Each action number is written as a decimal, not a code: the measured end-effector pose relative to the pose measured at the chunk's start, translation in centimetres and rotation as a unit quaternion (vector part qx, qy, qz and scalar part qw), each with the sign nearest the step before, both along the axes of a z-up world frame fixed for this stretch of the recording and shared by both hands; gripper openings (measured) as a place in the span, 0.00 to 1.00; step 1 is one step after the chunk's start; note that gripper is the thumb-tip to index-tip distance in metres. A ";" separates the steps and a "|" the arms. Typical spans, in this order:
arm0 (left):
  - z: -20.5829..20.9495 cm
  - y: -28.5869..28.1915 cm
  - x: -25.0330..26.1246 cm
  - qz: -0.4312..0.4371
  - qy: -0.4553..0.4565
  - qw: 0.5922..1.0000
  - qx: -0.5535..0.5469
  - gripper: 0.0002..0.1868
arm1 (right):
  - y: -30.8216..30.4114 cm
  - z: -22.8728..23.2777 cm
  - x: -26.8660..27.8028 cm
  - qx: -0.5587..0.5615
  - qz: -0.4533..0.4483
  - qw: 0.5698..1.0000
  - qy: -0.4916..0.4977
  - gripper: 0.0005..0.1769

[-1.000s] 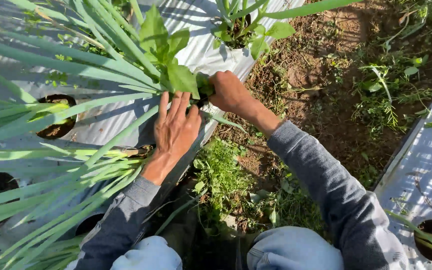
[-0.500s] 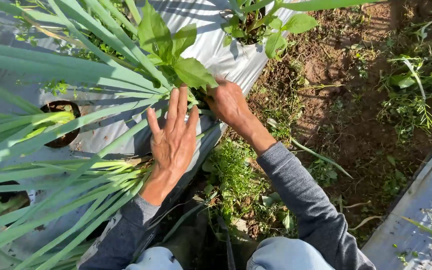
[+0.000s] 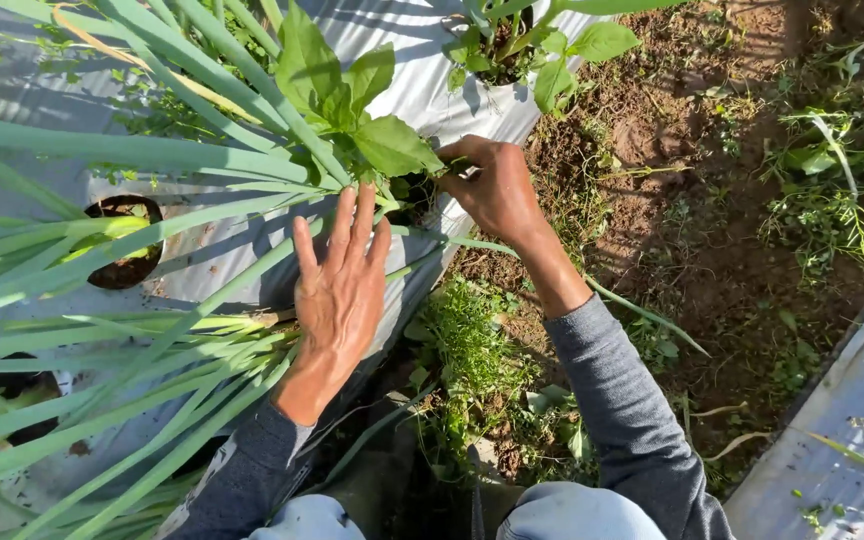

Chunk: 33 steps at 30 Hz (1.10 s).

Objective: The person removes weeds by hand from around the base of green onion plants growing through holes in a white plastic ground cover. The person pulls the weeds and discards them to the side, moving along the row of plants.

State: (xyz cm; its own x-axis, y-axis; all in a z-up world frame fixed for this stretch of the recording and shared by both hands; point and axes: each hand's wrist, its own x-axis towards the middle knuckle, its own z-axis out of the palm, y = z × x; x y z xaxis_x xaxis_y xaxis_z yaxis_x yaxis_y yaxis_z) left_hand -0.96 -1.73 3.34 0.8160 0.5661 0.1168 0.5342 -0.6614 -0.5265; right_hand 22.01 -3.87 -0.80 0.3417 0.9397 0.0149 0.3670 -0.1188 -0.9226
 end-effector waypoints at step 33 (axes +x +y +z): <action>-0.8 -1.6 0.6 0.016 -0.037 0.997 -0.061 0.33 | -7.3 -4.5 -1.2 0.007 -0.232 0.973 -0.002 0.17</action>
